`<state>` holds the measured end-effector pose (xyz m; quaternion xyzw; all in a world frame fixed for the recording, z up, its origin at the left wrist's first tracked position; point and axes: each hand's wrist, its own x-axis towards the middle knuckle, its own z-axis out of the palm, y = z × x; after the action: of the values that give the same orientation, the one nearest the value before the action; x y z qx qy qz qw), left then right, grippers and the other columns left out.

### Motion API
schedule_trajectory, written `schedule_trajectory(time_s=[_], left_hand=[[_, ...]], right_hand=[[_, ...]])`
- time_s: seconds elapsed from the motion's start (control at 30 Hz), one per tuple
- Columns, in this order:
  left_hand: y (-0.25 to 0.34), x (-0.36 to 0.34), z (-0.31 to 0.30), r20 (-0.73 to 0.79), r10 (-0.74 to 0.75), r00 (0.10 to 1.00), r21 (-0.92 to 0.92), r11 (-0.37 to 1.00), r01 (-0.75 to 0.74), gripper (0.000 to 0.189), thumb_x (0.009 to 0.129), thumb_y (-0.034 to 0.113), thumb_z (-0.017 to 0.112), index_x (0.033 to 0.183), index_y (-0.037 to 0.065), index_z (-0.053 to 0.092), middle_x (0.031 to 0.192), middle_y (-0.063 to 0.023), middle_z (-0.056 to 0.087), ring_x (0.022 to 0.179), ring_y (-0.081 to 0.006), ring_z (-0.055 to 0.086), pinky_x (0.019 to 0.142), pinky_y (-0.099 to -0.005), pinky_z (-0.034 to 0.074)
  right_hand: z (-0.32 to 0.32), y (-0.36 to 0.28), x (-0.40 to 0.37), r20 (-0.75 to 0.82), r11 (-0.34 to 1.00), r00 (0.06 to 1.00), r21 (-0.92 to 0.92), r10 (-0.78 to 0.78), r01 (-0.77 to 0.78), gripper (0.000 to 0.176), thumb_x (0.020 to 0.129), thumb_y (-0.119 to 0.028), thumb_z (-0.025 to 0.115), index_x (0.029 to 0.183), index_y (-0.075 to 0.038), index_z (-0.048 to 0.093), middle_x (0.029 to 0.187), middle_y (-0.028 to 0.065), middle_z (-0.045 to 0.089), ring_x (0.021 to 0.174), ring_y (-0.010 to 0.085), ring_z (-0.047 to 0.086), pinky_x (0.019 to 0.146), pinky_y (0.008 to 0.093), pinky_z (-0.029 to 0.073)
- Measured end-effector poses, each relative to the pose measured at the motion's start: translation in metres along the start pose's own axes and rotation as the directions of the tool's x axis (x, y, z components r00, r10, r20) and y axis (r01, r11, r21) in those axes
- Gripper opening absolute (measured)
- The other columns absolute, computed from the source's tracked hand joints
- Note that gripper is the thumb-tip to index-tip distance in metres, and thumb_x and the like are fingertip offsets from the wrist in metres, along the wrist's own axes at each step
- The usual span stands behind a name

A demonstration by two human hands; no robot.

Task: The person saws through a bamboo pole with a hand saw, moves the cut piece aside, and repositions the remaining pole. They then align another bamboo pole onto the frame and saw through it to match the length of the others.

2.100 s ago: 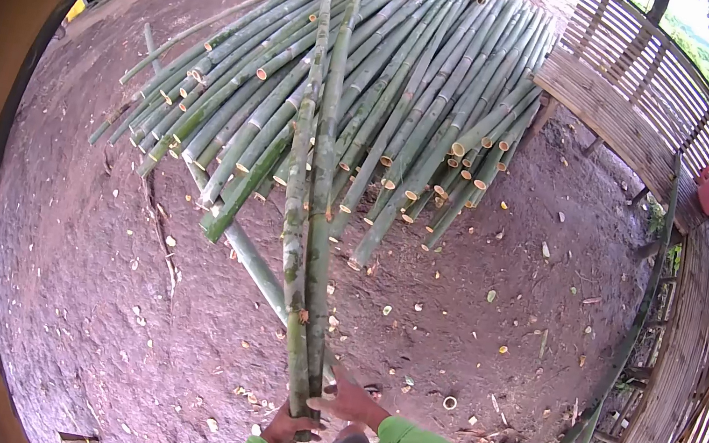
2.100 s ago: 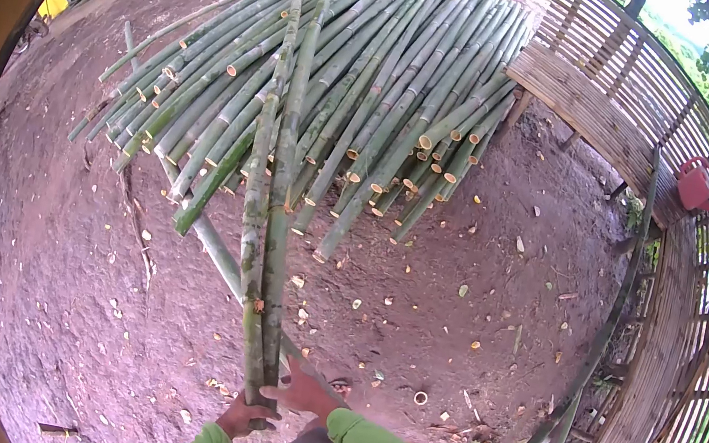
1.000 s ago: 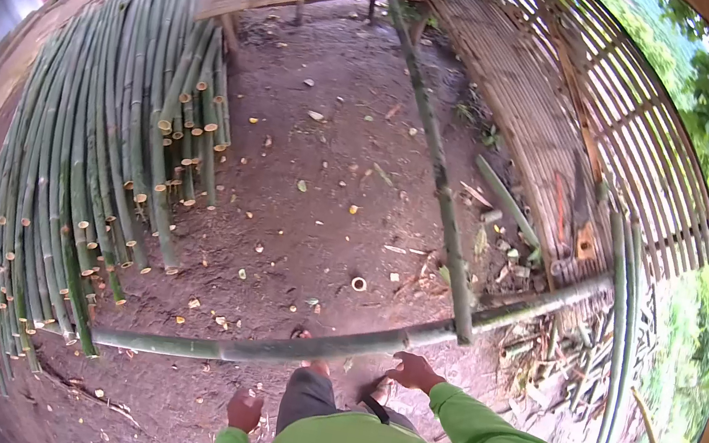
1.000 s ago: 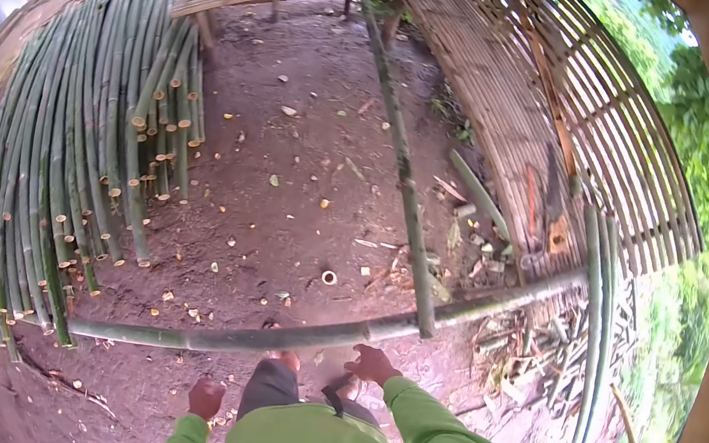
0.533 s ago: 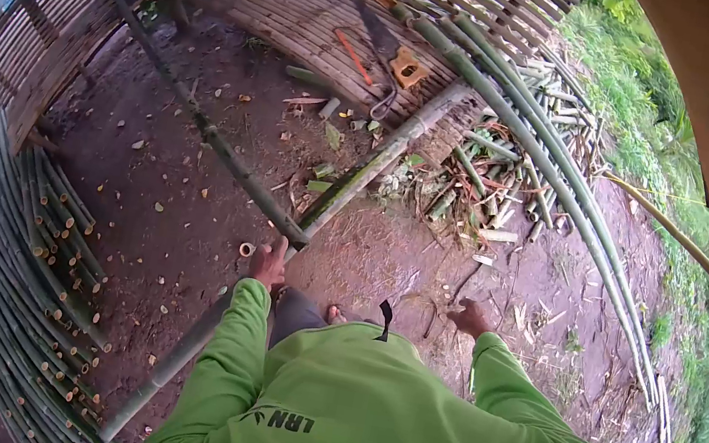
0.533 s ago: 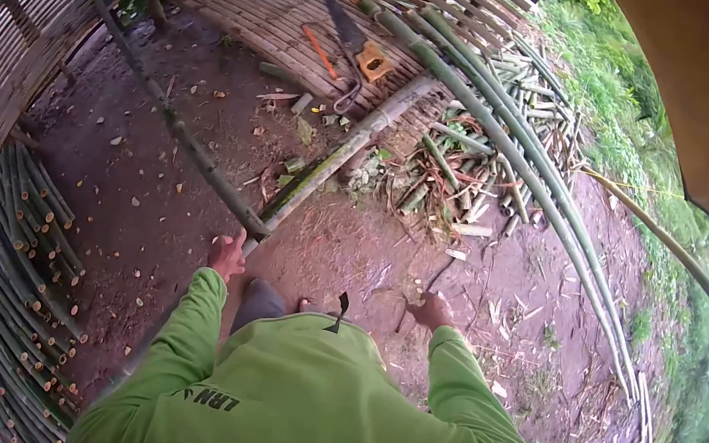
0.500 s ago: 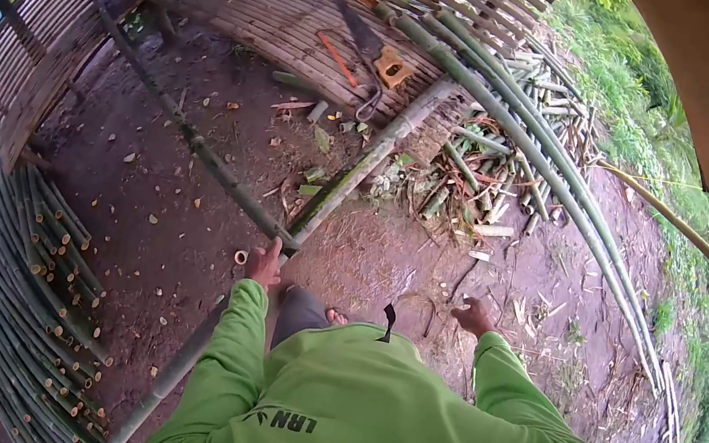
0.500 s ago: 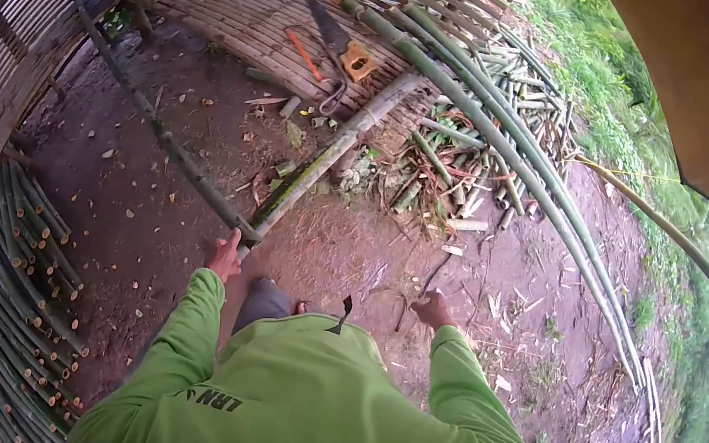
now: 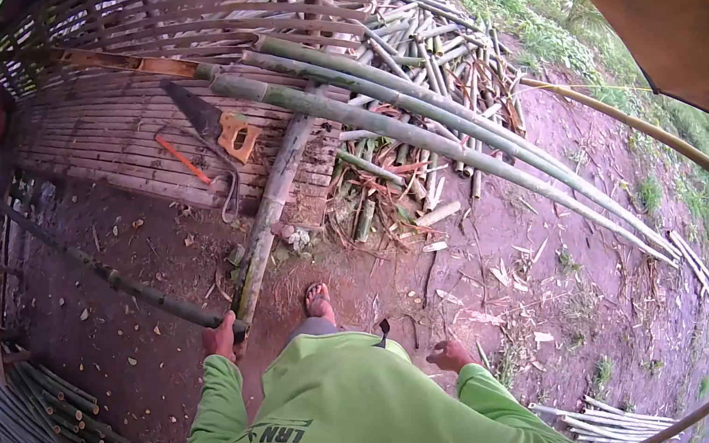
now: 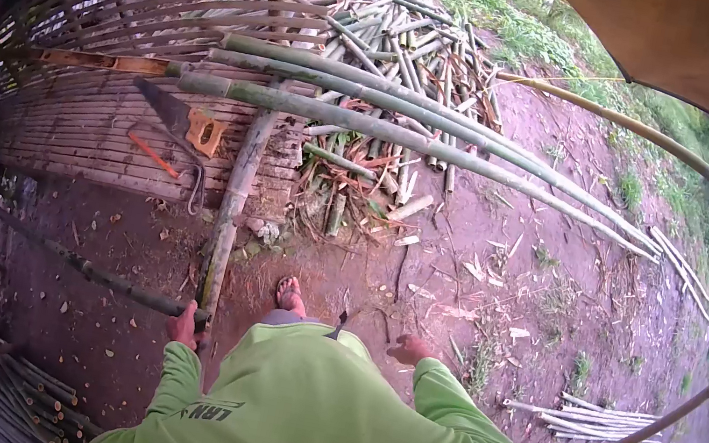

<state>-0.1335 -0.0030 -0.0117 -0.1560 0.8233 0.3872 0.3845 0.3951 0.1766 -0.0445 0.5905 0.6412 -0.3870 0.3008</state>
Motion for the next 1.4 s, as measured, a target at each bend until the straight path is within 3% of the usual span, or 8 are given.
schedule_trajectory(time_s=[0.23, 0.57, 0.73, 0.87, 1.23, 1.3, 1.33, 1.4], left_hand=[[0.071, 0.050, 0.077, 0.093, -0.099, 0.991, -0.036, 0.994, 0.103, 0.054, 0.075, 0.046, 0.075, 0.107, 0.008, 0.057, 0.093, -0.0068, 0.062, 0.072, -0.0198, 0.061, 0.051, -0.0306, 0.050], [0.040, 0.023, 0.034, -0.031, -0.122, 0.992, 0.202, 0.971, 0.126, 0.046, 0.081, 0.054, 0.068, 0.093, 0.012, 0.054, 0.073, -0.0049, 0.056, 0.050, -0.0174, 0.052, 0.041, -0.0316, 0.043], [0.033, -0.083, 0.110, 0.169, 0.095, 0.981, 0.374, 0.915, -0.153, 0.028, 0.085, 0.024, 0.070, 0.100, 0.002, 0.059, 0.080, -0.0081, 0.066, 0.055, -0.0134, 0.059, 0.050, -0.0283, 0.050], [0.049, -0.128, 0.177, 0.347, 0.350, 0.870, 0.550, 0.676, -0.491, 0.045, 0.079, 0.036, 0.075, 0.099, -0.002, 0.061, 0.084, -0.0144, 0.069, 0.075, -0.0229, 0.068, 0.069, -0.0347, 0.054], [0.083, -0.159, 0.277, 0.668, 0.273, 0.692, 0.267, 0.780, -0.566, 0.057, 0.079, 0.053, 0.070, 0.103, 0.003, 0.061, 0.090, -0.0120, 0.066, 0.089, -0.0242, 0.065, 0.080, -0.0356, 0.052], [0.043, -0.139, 0.301, 0.724, 0.306, 0.618, -0.153, 0.945, -0.289, 0.056, 0.082, 0.050, 0.070, 0.112, 0.005, 0.058, 0.096, -0.0084, 0.062, 0.096, -0.0219, 0.061, 0.086, -0.0351, 0.049], [0.052, -0.137, 0.293, 0.854, 0.092, 0.512, -0.401, 0.744, 0.535, 0.058, 0.082, 0.044, 0.072, 0.123, 0.007, 0.053, 0.102, -0.0065, 0.059, 0.099, -0.0213, 0.058, 0.090, -0.0360, 0.047], [0.069, -0.149, 0.284, 0.624, 0.311, 0.717, -0.635, 0.737, 0.233, 0.054, 0.084, 0.037, 0.072, 0.123, 0.006, 0.052, 0.104, -0.0074, 0.059, 0.098, -0.0211, 0.059, 0.090, -0.0368, 0.047]], right_hand=[[-0.133, -0.065, 0.057, -0.239, 0.906, 0.966, 0.379, -0.103, 0.190, 0.077, 0.067, -0.042, 0.077, 0.129, -0.005, 0.054, 0.109, 0.0182, 0.067, 0.100, 0.0326, 0.065, 0.088, 0.0390, 0.051], [-0.361, -0.100, 0.212, -0.724, 0.948, 0.612, -0.240, -0.318, 0.208, 0.099, 0.052, -0.025, 0.084, 0.138, -0.015, 0.037, 0.136, 0.0155, 0.041, 0.125, 0.0355, 0.040, 0.103, 0.0466, 0.037], [-0.424, -0.113, 0.285, -0.508, 0.864, 0.702, -0.343, -0.500, 0.368, 0.105, 0.044, -0.019, 0.087, 0.137, -0.014, 0.040, 0.132, 0.0112, 0.048, 0.124, 0.0315, 0.043, 0.101, 0.0473, 0.036], [-0.440, -0.114, 0.330, -0.344, 0.849, 0.805, -0.411, -0.483, 0.333, 0.083, 0.049, -0.022, 0.088, 0.120, -0.010, 0.048, 0.118, 0.0142, 0.058, 0.112, 0.0340, 0.055, 0.095, 0.0451, 0.045], [-0.352, -0.113, 0.222, 0.040, 0.682, 0.895, -0.633, -0.445, 0.367, 0.059, 0.054, -0.029, 0.083, 0.101, -0.006, 0.054, 0.097, 0.0170, 0.066, 0.093, 0.0351, 0.064, 0.080, 0.0440, 0.052], [-0.319, -0.140, 0.172, 0.159, 0.629, 0.887, -0.651, -0.434, 0.424, 0.065, 0.052, -0.033, 0.086, 0.103, -0.006, 0.057, 0.096, 0.0170, 0.067, 0.092, 0.0355, 0.065, 0.080, 0.0436, 0.052], [-0.300, -0.154, 0.156, 0.228, 0.631, 0.864, -0.604, -0.449, 0.487, 0.065, 0.051, -0.036, 0.086, 0.102, -0.007, 0.058, 0.095, 0.0164, 0.067, 0.091, 0.0354, 0.065, 0.079, 0.0441, 0.052], [-0.268, -0.202, 0.118, 0.277, 0.614, 0.809, -0.537, -0.519, 0.578, 0.063, 0.050, -0.037, 0.084, 0.099, -0.007, 0.059, 0.092, 0.0175, 0.067, 0.088, 0.0356, 0.065, 0.078, 0.0437, 0.052]])
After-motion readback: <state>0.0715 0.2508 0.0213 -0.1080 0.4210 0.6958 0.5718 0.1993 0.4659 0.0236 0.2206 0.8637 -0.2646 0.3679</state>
